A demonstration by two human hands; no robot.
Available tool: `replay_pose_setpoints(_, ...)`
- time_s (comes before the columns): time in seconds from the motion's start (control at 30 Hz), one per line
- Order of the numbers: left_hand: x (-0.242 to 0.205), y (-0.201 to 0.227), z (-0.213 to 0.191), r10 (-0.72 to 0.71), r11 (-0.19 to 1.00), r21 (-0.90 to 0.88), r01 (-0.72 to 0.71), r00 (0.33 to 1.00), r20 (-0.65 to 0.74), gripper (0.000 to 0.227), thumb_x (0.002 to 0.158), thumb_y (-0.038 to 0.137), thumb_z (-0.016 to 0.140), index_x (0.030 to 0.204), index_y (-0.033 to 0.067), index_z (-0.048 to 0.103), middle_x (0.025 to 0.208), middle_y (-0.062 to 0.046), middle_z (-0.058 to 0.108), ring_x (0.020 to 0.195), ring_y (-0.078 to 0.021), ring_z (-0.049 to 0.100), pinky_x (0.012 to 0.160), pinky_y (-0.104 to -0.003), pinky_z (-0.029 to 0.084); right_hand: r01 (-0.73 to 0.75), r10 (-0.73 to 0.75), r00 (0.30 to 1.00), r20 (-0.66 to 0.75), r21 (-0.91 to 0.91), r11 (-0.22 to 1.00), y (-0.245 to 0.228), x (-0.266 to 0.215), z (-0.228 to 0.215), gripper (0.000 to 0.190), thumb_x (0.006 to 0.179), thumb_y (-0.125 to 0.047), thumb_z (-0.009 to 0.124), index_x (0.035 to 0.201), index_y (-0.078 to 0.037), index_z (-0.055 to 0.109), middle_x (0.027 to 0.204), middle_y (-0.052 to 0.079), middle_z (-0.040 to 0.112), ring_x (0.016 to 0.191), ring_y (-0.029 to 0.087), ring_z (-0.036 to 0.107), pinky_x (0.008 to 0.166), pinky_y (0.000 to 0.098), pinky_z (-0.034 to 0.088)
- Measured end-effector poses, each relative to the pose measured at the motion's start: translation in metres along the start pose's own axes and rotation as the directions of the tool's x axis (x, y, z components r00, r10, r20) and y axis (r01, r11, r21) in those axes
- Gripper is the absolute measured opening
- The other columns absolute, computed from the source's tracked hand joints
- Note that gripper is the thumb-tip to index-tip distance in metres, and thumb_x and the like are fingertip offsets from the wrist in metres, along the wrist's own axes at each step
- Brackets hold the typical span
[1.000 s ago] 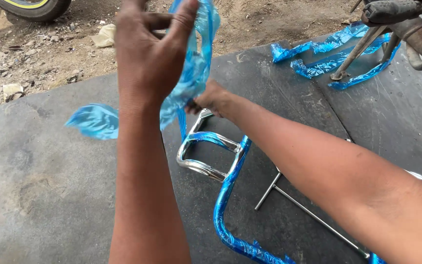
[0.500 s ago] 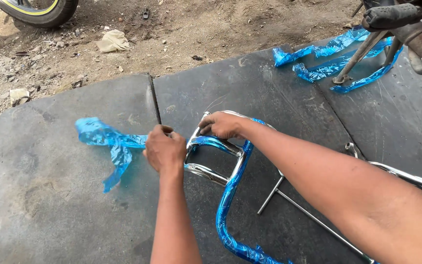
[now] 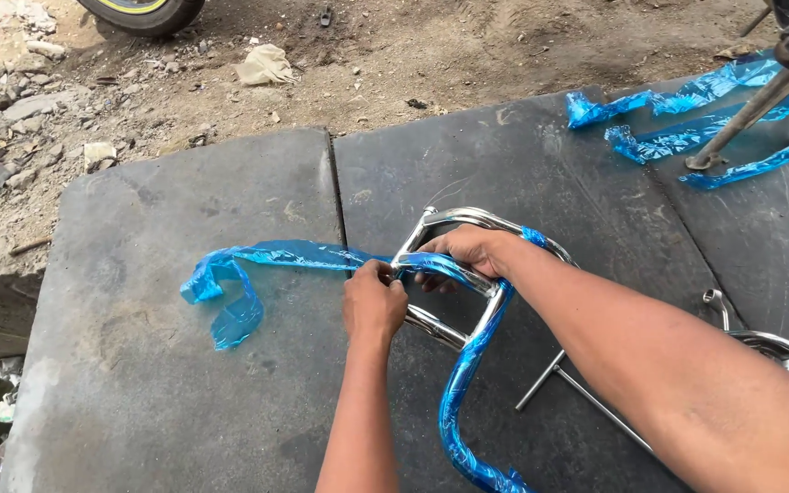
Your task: Remove protective blue plastic film from a new chrome motorcycle crash guard and install it onto the motorcycle engine frame using bolts and a wrench.
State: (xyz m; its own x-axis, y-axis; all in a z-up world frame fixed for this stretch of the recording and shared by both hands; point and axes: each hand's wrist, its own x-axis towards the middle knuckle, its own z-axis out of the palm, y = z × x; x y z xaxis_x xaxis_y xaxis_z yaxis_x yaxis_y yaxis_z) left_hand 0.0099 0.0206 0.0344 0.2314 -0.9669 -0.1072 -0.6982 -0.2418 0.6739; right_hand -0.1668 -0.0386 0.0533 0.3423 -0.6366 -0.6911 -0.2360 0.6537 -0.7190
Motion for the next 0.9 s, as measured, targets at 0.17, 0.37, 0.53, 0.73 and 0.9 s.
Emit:
replay_pose_setpoints(0.17,0.009,0.020,0.003,-0.071,0.986,0.155,0.056,0.993,0.095,0.033,0.076,0.026,0.084,0.105,0.0125,0.077,0.107,-0.013,0.075,0.103,-0.0315,0.071,0.094,-0.044,0.054,0.006,-0.007,0.999,-0.052,-0.032,0.999,0.012,0.021,-0.009,0.023,0.098,-0.015,0.063,0.101,0.002,0.077,0.082,0.016,0.076,0.076,0.024,0.076,0.060,0.0334,0.061)
replay_pose_setpoints(0.37,0.033,0.015,0.039,-0.116,0.951,0.297,0.087,0.990,0.080,0.033,0.076,0.030,0.087,0.100,0.0094,0.078,0.108,-0.014,0.075,0.104,-0.0314,0.072,0.093,-0.043,0.056,0.055,-0.122,0.965,-0.233,-0.273,0.960,0.012,0.021,-0.001,0.028,0.097,-0.017,0.058,0.108,0.001,0.076,0.089,0.016,0.076,0.072,0.024,0.074,0.055,0.0348,0.059)
replay_pose_setpoints(0.53,0.039,0.003,0.033,-0.128,0.981,0.157,0.112,0.987,0.098,0.024,0.077,0.027,0.085,0.098,0.0153,0.081,0.107,-0.011,0.076,0.102,-0.0288,0.073,0.092,-0.040,0.056,0.065,-0.139,0.947,-0.289,-0.249,0.966,0.012,0.022,-0.011,0.041,0.093,-0.004,0.057,0.133,-0.006,0.066,0.106,0.020,0.078,0.075,0.020,0.075,0.053,0.0334,0.058)
replay_pose_setpoints(0.73,0.030,-0.003,0.033,0.006,1.000,0.013,-0.012,0.904,0.428,0.022,0.079,0.021,0.075,0.099,0.0199,0.084,0.095,-0.010,0.081,0.093,-0.0275,0.078,0.088,-0.037,0.058,0.083,-0.104,0.985,-0.137,-0.148,0.986,0.008,0.018,-0.016,0.060,0.081,0.013,0.055,0.135,-0.009,0.067,0.118,0.020,0.078,0.074,0.017,0.073,0.047,0.0240,0.051)
replay_pose_setpoints(0.9,0.016,0.003,0.034,-0.005,0.994,0.111,-0.014,0.985,0.172,0.029,0.079,0.013,0.067,0.102,0.0143,0.083,0.105,-0.016,0.076,0.104,-0.0339,0.071,0.097,-0.042,0.051,0.014,-0.014,0.999,-0.034,0.012,1.000,0.017,0.041,-0.026,0.047,0.083,0.001,0.073,0.130,0.000,0.070,0.107,0.022,0.078,0.076,0.019,0.077,0.059,0.0255,0.067)
